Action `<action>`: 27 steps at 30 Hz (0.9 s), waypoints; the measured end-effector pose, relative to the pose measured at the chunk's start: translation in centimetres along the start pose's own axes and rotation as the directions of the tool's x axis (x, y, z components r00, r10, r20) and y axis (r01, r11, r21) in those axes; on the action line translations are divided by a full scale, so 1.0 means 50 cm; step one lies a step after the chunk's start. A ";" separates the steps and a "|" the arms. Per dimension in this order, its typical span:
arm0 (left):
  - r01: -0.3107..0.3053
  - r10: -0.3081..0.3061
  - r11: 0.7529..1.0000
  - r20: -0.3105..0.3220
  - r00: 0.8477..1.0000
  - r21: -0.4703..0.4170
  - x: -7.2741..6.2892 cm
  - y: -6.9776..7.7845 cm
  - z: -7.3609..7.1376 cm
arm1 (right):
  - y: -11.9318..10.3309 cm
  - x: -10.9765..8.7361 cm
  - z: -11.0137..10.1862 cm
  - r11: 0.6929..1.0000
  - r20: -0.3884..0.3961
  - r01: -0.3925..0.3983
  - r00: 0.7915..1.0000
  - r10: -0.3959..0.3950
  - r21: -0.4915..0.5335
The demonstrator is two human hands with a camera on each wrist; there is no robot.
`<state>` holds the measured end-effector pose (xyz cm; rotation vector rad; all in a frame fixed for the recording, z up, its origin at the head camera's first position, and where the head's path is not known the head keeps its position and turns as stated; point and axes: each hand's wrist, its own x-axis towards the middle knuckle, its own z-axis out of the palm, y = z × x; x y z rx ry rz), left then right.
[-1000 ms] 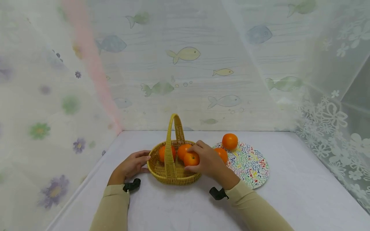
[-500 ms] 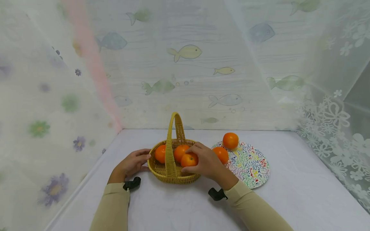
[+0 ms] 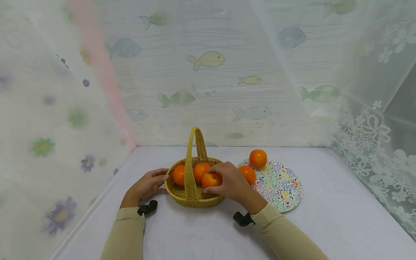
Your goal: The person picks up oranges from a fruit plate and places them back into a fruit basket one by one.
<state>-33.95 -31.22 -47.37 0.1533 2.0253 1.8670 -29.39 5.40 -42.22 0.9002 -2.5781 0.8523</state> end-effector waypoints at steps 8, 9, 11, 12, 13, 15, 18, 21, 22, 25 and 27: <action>-0.011 0.011 1.000 0.004 1.000 0.004 0.000 -0.001 -0.001 | -0.006 -0.003 -0.001 1.000 0.015 -0.011 1.000 0.011 0.008; -0.011 0.011 1.000 0.004 1.000 0.004 0.000 -0.001 0.000 | -0.006 -0.003 -0.001 1.000 0.019 -0.015 1.000 0.014 0.009; -0.011 0.011 1.000 0.003 1.000 0.002 0.000 -0.001 0.000 | -0.005 -0.004 0.000 1.000 0.026 -0.019 0.999 0.019 0.005; -0.011 0.011 1.000 0.003 1.000 0.001 0.000 -0.001 0.000 | -0.005 -0.004 0.000 1.000 0.030 -0.020 0.999 0.020 0.003; -0.010 0.010 1.000 0.002 1.000 0.000 0.000 -0.001 0.000 | -0.004 -0.004 0.000 1.000 0.033 -0.021 0.999 0.021 0.002; -0.009 0.009 1.000 0.001 1.000 -0.001 0.000 0.000 0.000 | -0.002 -0.004 0.001 1.000 0.039 -0.021 0.999 0.021 -0.002; -0.005 0.005 1.000 -0.002 1.000 -0.006 0.000 0.001 0.001 | 0.000 -0.004 0.002 1.000 0.047 -0.023 0.999 0.024 -0.009; -0.002 0.002 1.000 -0.008 1.000 -0.009 -0.001 0.002 0.002 | 0.001 -0.004 0.004 1.000 0.055 -0.023 0.998 0.023 -0.014; -0.001 0.001 1.000 -0.010 1.000 -0.008 -0.001 0.003 0.003 | 0.001 -0.004 0.004 1.000 0.057 -0.021 0.998 0.022 -0.017; 0.002 -0.002 1.000 -0.014 1.000 -0.005 -0.002 0.003 0.003 | 0.003 -0.004 0.006 1.000 0.061 -0.008 0.998 0.009 -0.026; 0.006 -0.006 1.000 -0.017 1.000 -0.010 -0.002 0.002 0.003 | 0.004 -0.005 0.007 0.999 0.063 -0.001 0.998 0.003 -0.032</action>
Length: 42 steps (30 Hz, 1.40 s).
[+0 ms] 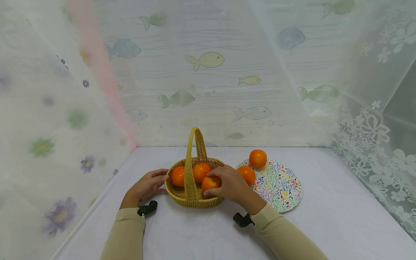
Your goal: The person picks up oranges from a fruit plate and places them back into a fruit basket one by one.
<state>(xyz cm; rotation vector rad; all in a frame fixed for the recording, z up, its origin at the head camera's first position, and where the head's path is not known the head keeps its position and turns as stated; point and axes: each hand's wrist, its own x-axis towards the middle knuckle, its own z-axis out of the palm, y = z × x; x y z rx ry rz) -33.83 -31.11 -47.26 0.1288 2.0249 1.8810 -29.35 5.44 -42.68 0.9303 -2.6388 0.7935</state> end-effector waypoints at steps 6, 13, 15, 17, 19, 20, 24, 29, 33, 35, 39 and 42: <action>-0.003 0.003 1.000 0.007 1.000 -0.002 0.002 -0.004 -0.001 | 0.002 0.000 0.002 1.000 0.007 0.010 1.000 -0.010 -0.007; -0.010 0.010 1.000 0.017 1.000 -0.001 0.001 -0.012 0.001 | 0.005 0.000 0.006 1.000 0.025 0.021 0.999 -0.021 -0.021; -0.010 0.010 1.000 0.022 1.000 0.000 -0.001 -0.014 0.002 | 0.005 -0.002 0.007 1.000 0.029 0.022 0.999 -0.021 -0.022; -0.006 0.007 1.000 0.023 1.000 -0.002 -0.002 -0.017 0.003 | 0.004 -0.003 0.008 1.000 0.030 0.021 0.999 -0.020 -0.018; -0.010 0.010 1.000 0.024 1.000 -0.002 -0.002 -0.019 0.002 | 0.004 -0.003 0.010 1.000 0.030 0.020 0.999 -0.019 -0.017; -0.011 0.012 1.000 0.021 1.000 -0.002 -0.003 -0.020 0.001 | 0.004 -0.002 0.011 1.000 0.033 0.019 0.999 -0.018 -0.015; -0.017 0.017 1.000 0.015 1.000 -0.007 -0.004 -0.023 -0.001 | 0.003 -0.002 0.012 1.000 0.055 -0.005 0.998 0.004 0.013; -0.028 0.028 1.000 0.040 0.999 0.001 0.000 -0.022 -0.001 | 0.004 -0.003 0.005 0.997 0.050 -0.034 0.998 0.031 0.073; -0.029 0.029 1.000 0.039 0.999 0.001 0.001 -0.018 -0.003 | 0.006 0.001 -0.002 0.994 0.041 -0.041 0.998 0.037 0.104; -0.029 0.029 1.000 0.029 0.999 0.002 0.000 -0.014 -0.005 | 0.007 0.005 -0.006 0.992 0.039 -0.036 0.999 0.032 0.119; -0.035 0.035 0.999 0.028 0.999 0.002 -0.004 -0.005 -0.004 | 0.007 0.009 -0.017 0.988 0.032 -0.046 0.999 0.041 0.145; -0.037 0.038 0.999 0.037 0.999 -0.009 -0.005 -0.002 0.000 | 0.009 0.010 -0.025 0.985 0.027 -0.066 0.998 0.062 0.158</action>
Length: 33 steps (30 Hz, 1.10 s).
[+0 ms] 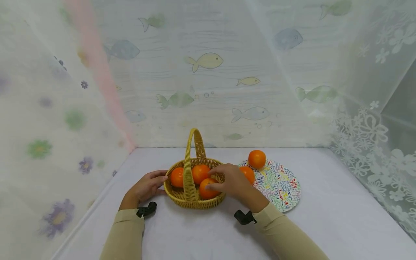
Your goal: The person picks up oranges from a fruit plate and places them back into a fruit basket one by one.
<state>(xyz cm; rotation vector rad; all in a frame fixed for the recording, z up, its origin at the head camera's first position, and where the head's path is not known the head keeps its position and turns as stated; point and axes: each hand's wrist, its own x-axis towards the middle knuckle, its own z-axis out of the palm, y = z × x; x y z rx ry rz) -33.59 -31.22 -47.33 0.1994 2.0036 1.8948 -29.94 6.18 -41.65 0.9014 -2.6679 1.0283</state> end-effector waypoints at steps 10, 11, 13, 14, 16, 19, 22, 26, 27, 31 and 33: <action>-0.004 0.004 1.000 -0.001 1.000 0.004 0.000 -0.002 0.000 | 0.008 0.001 -0.021 1.000 -0.069 -0.018 0.997 0.018 -0.007; -0.002 0.002 1.000 -0.001 1.000 0.006 0.000 -0.002 0.000 | 0.011 0.001 -0.023 1.000 -0.080 -0.007 0.997 0.007 0.002; 0.002 -0.002 1.000 -0.002 1.000 0.008 0.001 -0.003 -0.001 | 0.017 0.001 -0.027 1.000 -0.105 0.010 0.994 -0.009 0.011; 0.004 -0.004 1.000 -0.001 1.000 0.009 0.001 -0.004 -0.001 | 0.020 0.001 -0.030 1.000 -0.119 0.014 0.993 -0.013 0.012; 0.007 -0.007 1.000 0.000 1.000 0.010 0.002 -0.005 -0.001 | 0.023 0.001 -0.037 1.000 -0.142 0.012 0.990 -0.011 0.003; 0.010 -0.010 1.000 -0.003 1.000 0.008 0.002 -0.004 -0.001 | 0.030 0.001 -0.048 0.999 -0.170 -0.015 0.985 0.008 -0.044; 0.013 -0.013 1.000 -0.008 1.000 0.005 0.001 -0.002 0.001 | 0.039 0.002 -0.059 0.996 -0.192 -0.041 0.981 0.025 -0.079; 0.016 -0.016 1.000 -0.009 1.000 0.000 0.000 0.001 0.003 | 0.054 0.002 -0.070 0.993 -0.208 -0.086 0.976 0.068 -0.081; 0.017 -0.017 1.000 -0.009 1.000 -0.001 0.000 0.002 0.003 | 0.058 0.001 -0.072 0.992 -0.208 -0.100 0.975 0.083 -0.075; 0.016 -0.016 1.000 -0.009 1.000 0.002 0.000 0.003 0.003 | 0.070 0.000 -0.077 0.986 -0.206 -0.155 0.968 0.140 -0.057; 0.018 -0.018 1.000 -0.010 1.000 -0.003 0.001 0.002 0.003 | 0.074 -0.001 -0.077 0.982 -0.202 -0.184 0.964 0.170 -0.053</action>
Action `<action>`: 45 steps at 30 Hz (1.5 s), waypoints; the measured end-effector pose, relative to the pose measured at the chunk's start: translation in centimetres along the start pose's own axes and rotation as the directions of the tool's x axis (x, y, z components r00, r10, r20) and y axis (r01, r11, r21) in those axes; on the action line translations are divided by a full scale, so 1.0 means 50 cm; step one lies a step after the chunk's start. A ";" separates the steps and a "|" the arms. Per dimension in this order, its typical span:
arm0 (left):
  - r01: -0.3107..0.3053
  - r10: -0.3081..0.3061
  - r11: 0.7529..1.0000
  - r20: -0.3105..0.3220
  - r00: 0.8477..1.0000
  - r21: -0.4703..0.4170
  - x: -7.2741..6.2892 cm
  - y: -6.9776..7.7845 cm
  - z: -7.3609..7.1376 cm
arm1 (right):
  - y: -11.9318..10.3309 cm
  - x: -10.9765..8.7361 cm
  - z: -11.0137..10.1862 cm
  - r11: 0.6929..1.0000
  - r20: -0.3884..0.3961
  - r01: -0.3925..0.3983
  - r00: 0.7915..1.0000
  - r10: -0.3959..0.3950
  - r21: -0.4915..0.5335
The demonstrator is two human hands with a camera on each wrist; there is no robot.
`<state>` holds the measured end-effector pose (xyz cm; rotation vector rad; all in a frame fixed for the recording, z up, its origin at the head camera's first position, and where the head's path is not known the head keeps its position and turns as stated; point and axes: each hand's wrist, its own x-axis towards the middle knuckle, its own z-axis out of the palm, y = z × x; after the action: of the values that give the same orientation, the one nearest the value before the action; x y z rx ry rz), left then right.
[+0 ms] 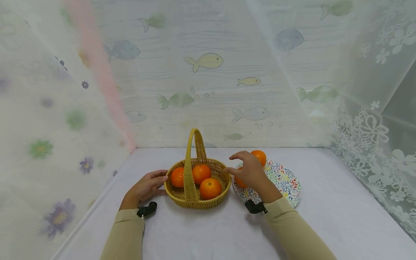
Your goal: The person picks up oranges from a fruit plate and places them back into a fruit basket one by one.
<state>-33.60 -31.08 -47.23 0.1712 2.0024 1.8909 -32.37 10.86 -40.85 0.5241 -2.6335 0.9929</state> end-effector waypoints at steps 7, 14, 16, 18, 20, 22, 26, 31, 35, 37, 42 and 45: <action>-0.003 0.003 1.000 -0.001 1.000 0.001 0.004 -0.004 -0.004 | 0.020 -0.003 0.002 0.995 0.040 -0.080 0.996 0.082 -0.053; -0.004 0.004 1.000 0.004 1.000 0.003 0.003 -0.004 -0.004 | 0.028 -0.004 -0.014 0.991 0.173 -0.110 0.977 0.122 -0.075; -0.004 0.004 1.000 0.002 1.000 -0.001 0.002 -0.004 -0.004 | 0.028 -0.006 -0.018 0.988 0.222 -0.129 0.964 0.145 -0.087; -0.004 0.004 1.000 0.000 1.000 -0.003 0.002 -0.004 -0.004 | 0.029 -0.008 -0.020 0.983 0.263 -0.151 0.949 0.173 -0.104; -0.005 0.005 1.000 -0.002 1.000 -0.002 0.001 -0.004 -0.003 | 0.030 -0.011 -0.021 0.978 0.298 -0.169 0.934 0.198 -0.123; -0.002 0.002 1.000 -0.005 1.000 -0.005 0.001 -0.004 -0.003 | 0.031 -0.013 -0.021 0.974 0.321 -0.184 0.922 0.218 -0.134; 0.006 -0.006 1.000 -0.010 1.000 -0.014 0.001 -0.005 -0.003 | 0.033 -0.017 -0.019 0.969 0.341 -0.201 0.909 0.240 -0.146; 0.008 -0.008 1.000 -0.014 1.000 -0.012 0.005 -0.006 -0.004 | 0.036 -0.017 -0.018 0.964 0.355 -0.209 0.899 0.256 -0.164; 0.005 -0.005 1.000 -0.015 1.000 -0.007 0.006 -0.007 -0.006 | 0.039 -0.015 -0.019 0.962 0.373 -0.207 0.891 0.260 -0.178; 0.003 -0.004 1.000 -0.013 1.000 -0.008 0.006 -0.008 -0.007 | 0.038 -0.014 -0.022 0.962 0.381 -0.200 0.888 0.257 -0.184; 0.003 -0.003 1.000 -0.012 1.000 -0.015 0.005 -0.007 -0.006 | 0.035 -0.014 -0.028 0.963 0.370 -0.199 0.893 0.255 -0.185; 0.003 -0.003 1.000 -0.013 1.000 -0.015 0.005 -0.006 -0.005 | 0.034 -0.012 -0.029 0.962 0.347 -0.209 0.901 0.259 -0.177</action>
<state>-33.88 -31.27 -47.55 0.1515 1.9949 1.9098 -32.38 13.17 -41.00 0.3986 -3.1360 0.8364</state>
